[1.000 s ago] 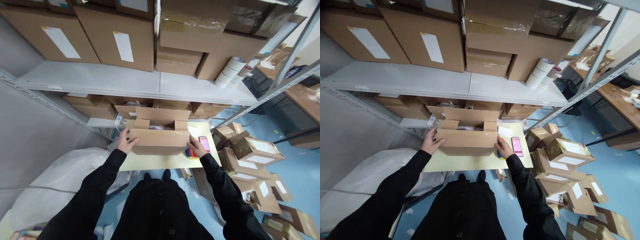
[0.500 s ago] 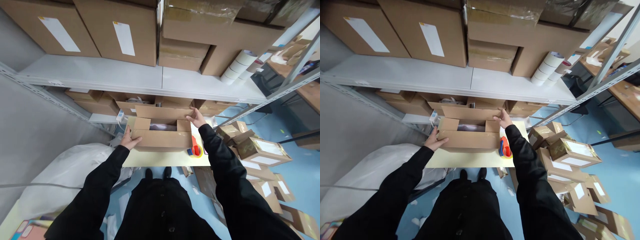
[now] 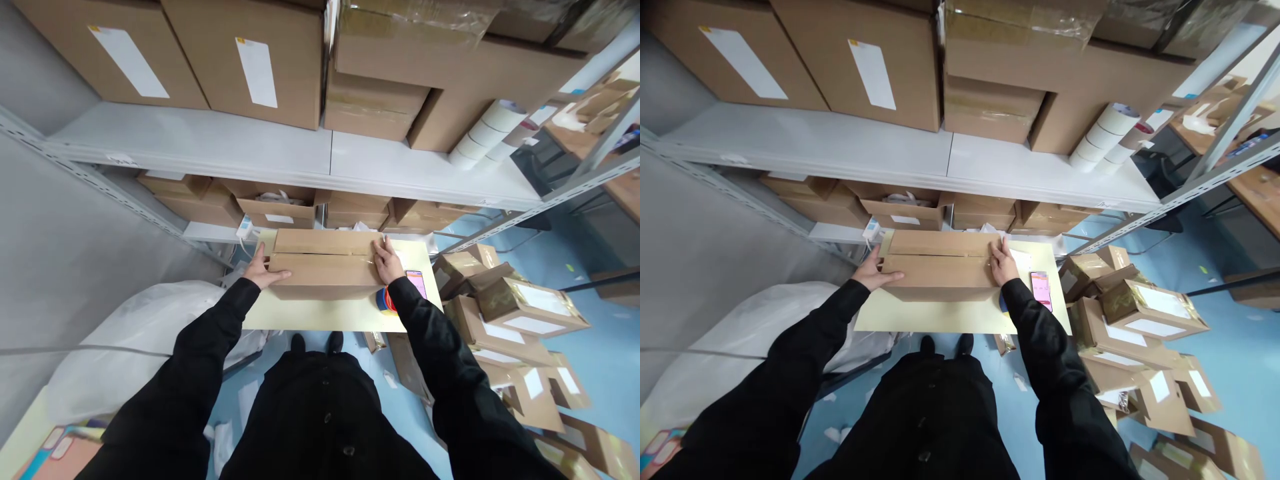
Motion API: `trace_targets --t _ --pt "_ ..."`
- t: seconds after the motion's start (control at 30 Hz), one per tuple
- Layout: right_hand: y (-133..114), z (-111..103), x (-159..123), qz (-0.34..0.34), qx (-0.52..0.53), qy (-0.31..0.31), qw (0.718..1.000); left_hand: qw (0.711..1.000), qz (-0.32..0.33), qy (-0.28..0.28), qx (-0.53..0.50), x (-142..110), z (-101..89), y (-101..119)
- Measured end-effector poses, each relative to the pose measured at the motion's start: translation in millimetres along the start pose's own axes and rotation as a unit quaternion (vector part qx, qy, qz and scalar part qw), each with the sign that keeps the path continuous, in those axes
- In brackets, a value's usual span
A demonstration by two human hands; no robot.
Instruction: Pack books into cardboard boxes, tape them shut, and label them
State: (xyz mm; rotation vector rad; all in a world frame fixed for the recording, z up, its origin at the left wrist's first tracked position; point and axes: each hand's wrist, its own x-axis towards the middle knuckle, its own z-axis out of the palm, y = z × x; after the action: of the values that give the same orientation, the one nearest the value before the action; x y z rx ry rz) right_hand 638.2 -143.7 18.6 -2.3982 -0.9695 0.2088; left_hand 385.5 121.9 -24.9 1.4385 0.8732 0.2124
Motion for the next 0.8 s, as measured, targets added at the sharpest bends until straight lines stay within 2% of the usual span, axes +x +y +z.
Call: trace_targets --t 0.07,0.13,0.2,0.3,0.37,0.47,0.53,0.6,0.63,0.7,0.8 --pt "-7.9 6.2 -6.0 0.029 -0.034 0.0 0.999 0.999 -0.004 -0.011 0.05 0.3 -0.7 0.9" --pt "-16.5 8.8 -11.3 0.04 -0.077 -0.007 0.996 0.993 0.018 -0.003 0.118 1.0 -1.2 2.4" --pt "-25.8 8.8 -14.2 0.06 -0.126 -0.022 0.99 0.976 0.078 0.002 0.204 1.6 0.2 5.5" --pt "-41.1 6.7 -15.1 0.118 -0.189 -0.061 0.973 0.944 0.156 -0.04 0.287 0.2 8.4 11.7" --pt "-50.3 4.8 -16.9 0.15 -0.212 -0.088 0.962 0.941 0.152 -0.057 0.296 -2.7 15.7 14.0" --pt "-58.8 2.2 -24.4 0.168 -0.228 -0.113 0.952 0.951 0.108 -0.048 0.286 -9.2 21.8 13.1" --pt "-61.0 1.0 -30.4 0.168 -0.233 -0.118 0.951 0.955 0.091 -0.023 0.282 -14.6 22.6 12.5" --pt "-62.6 0.7 -34.5 0.168 -0.236 -0.115 0.95 0.945 0.099 0.019 0.311 -19.9 24.5 15.1" --pt "-63.7 1.1 -35.5 0.168 -0.238 -0.113 0.95 0.931 0.117 0.039 0.344 -22.2 27.0 18.0" --pt "-67.1 2.7 -35.4 0.17 -0.239 -0.113 0.949 0.882 0.181 0.042 0.433 -25.1 35.8 25.5" --pt "-69.6 4.4 -32.1 0.174 -0.222 -0.11 0.953 0.8 0.273 -0.029 0.534 -24.7 54.1 35.0"
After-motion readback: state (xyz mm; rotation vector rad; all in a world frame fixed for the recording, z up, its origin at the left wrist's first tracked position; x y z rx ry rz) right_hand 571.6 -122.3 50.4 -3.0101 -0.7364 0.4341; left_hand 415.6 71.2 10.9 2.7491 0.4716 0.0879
